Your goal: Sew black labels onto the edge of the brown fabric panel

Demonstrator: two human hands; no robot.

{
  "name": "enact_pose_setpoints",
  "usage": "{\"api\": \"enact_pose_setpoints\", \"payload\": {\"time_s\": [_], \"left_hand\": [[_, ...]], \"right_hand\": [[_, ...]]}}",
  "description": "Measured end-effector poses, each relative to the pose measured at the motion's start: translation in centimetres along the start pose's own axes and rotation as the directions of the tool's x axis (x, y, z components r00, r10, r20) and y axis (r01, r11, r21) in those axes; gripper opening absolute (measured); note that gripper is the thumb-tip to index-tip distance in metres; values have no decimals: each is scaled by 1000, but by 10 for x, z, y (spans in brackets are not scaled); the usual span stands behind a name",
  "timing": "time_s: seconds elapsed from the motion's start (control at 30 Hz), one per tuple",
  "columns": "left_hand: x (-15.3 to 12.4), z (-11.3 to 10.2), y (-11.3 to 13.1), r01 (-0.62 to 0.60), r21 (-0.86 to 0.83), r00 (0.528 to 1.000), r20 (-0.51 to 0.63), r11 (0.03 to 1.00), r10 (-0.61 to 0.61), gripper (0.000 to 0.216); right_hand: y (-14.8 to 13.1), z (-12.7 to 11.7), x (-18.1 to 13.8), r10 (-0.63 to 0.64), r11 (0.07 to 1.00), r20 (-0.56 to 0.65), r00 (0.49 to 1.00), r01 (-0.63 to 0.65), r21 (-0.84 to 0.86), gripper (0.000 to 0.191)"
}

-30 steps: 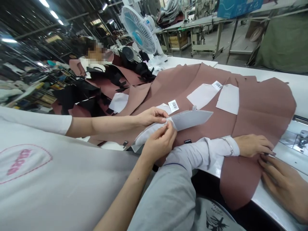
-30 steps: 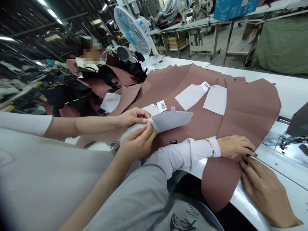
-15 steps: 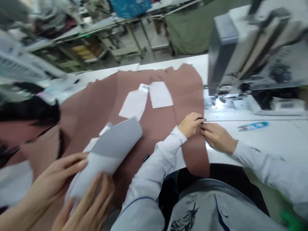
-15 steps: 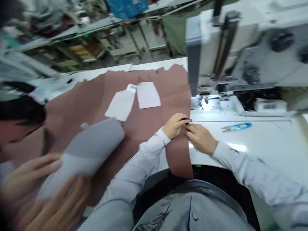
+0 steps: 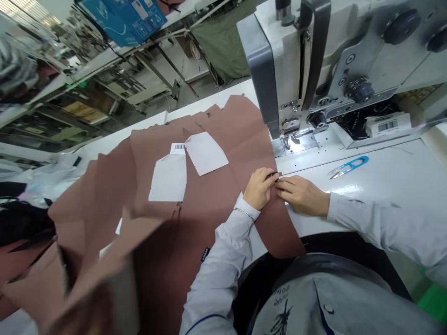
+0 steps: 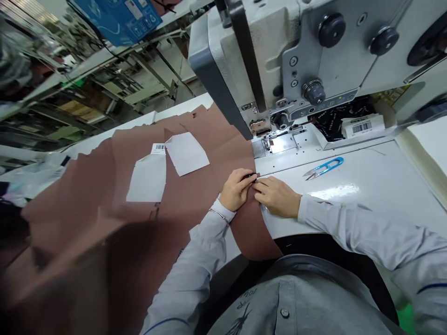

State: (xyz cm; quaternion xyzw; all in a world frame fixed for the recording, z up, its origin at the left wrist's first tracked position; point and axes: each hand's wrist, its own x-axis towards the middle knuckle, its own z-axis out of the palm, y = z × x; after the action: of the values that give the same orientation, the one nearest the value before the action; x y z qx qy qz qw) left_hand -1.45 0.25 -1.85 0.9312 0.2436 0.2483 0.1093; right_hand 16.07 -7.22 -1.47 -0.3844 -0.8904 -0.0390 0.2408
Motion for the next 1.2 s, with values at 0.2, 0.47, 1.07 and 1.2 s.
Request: {"api": "enact_pose_setpoints", "payload": {"time_s": [0.2,0.47,1.07,1.2], "left_hand": [[-1,0,0,-29,34,1000,-9,999,30,30],[-2,0,0,-11,29,1000,12,1000,11,30],[50,38,0,72,9,995,-74,997,-71,25],[56,39,-5,44,-29,994,-96,999,-46,23]], "right_hand": [[-1,-1,1,-7,1000,-60,998,6,-15,21],[-1,0,1,-5,1000,-46,999,5,-12,21],[57,-20,-13,-23,1000,29,999,23,11,23],[60,-18,-13,9,1000,13,1000,-9,1,22]]}}
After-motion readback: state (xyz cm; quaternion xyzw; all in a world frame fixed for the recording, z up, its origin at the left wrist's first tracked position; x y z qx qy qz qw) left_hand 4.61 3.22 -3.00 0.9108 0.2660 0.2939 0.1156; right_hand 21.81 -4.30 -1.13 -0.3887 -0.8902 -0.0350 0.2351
